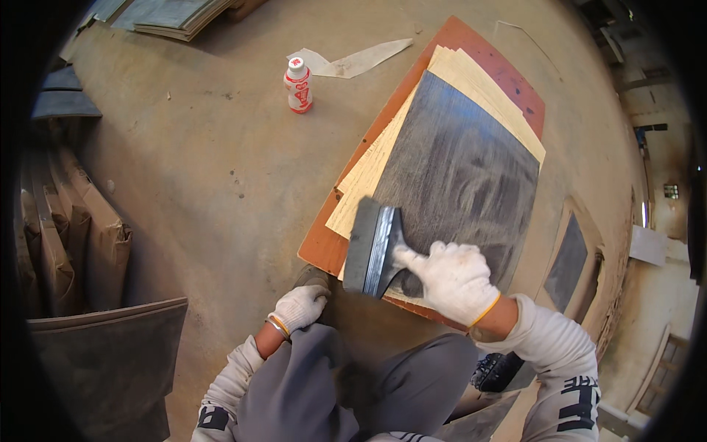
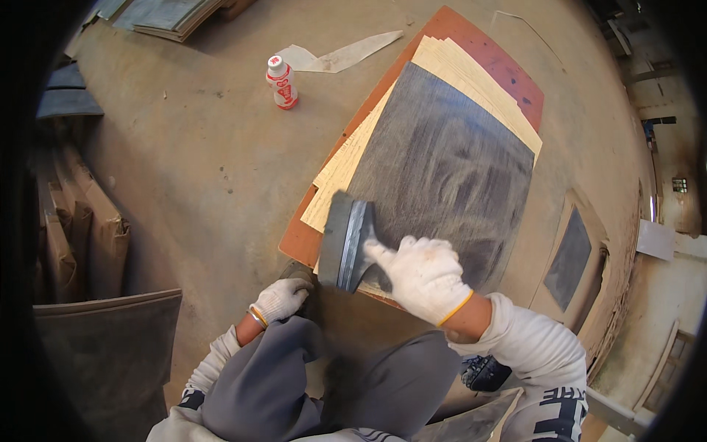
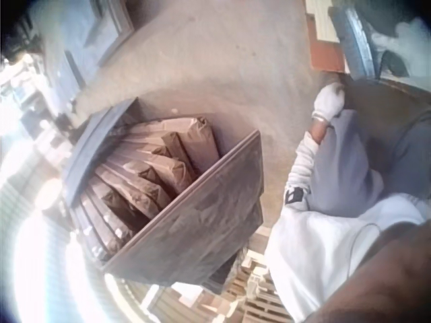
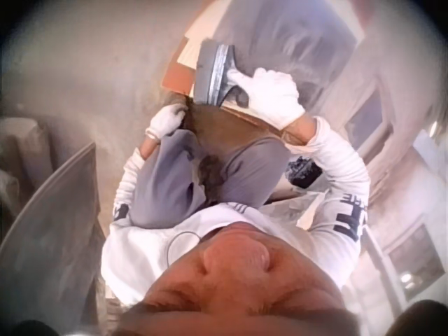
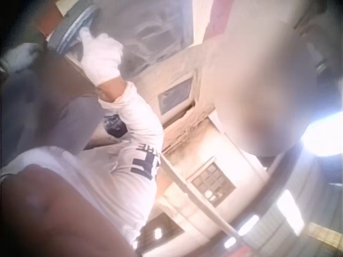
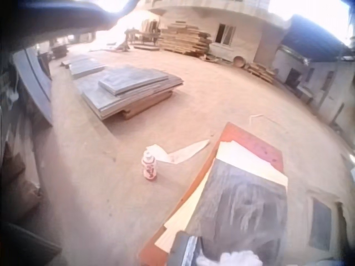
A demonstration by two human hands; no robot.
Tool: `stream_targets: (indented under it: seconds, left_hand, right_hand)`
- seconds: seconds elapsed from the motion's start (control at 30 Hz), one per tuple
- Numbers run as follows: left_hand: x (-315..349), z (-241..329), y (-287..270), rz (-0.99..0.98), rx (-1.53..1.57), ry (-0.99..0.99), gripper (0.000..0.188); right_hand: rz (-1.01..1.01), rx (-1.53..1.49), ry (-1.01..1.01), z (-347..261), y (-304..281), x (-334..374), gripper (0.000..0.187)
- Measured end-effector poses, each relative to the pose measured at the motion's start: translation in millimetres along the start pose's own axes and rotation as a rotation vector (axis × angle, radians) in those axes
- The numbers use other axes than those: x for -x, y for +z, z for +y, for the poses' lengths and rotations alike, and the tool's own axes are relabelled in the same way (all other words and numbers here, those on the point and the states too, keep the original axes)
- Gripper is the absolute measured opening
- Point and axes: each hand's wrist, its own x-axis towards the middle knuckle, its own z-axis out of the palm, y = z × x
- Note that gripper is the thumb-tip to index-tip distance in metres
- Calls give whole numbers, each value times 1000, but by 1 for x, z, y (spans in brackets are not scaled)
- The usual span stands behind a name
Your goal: The person applies dark paint to rectangular wooden boards using a brush, working one at a time on a low table. They repeatedly dip the brush into a paint container, spread paint across each board, then set the finished board aside on the floor.
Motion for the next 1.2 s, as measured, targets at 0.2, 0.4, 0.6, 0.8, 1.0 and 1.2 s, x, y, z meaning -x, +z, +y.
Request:
stream_targets:
  seconds: [0.2, 0.4, 0.6, 0.8, 1.0, 1.2]
  left_hand:
    - [-1, 1, -2, -27, 34, -17, 31]
    - [-1, -1, -1, 18, 38, -27, 31]
    - [8, -8, -9, -12, 136, -81, 32]
    - [7, -17, -5, 28, 97, -72, 32]
    - [-3, -6, 0, 65, 30, -76, 32]
    - [-4, -4, -1, 34, 49, -59, 33]
  right_hand:
    - [266, -21, 12, 8, 5, -2, 53]
    - [137, -8, 0, -16, 21, 20, 54]
    - [326, -160, 118, 39, 43, 40, 50]
    - [251, -101, -218, 108, 47, 50, 47]
    - [99, 120, -427, 104, 19, -1, 38]
    - [132, 103, -482, 76, -2, -63, 32]
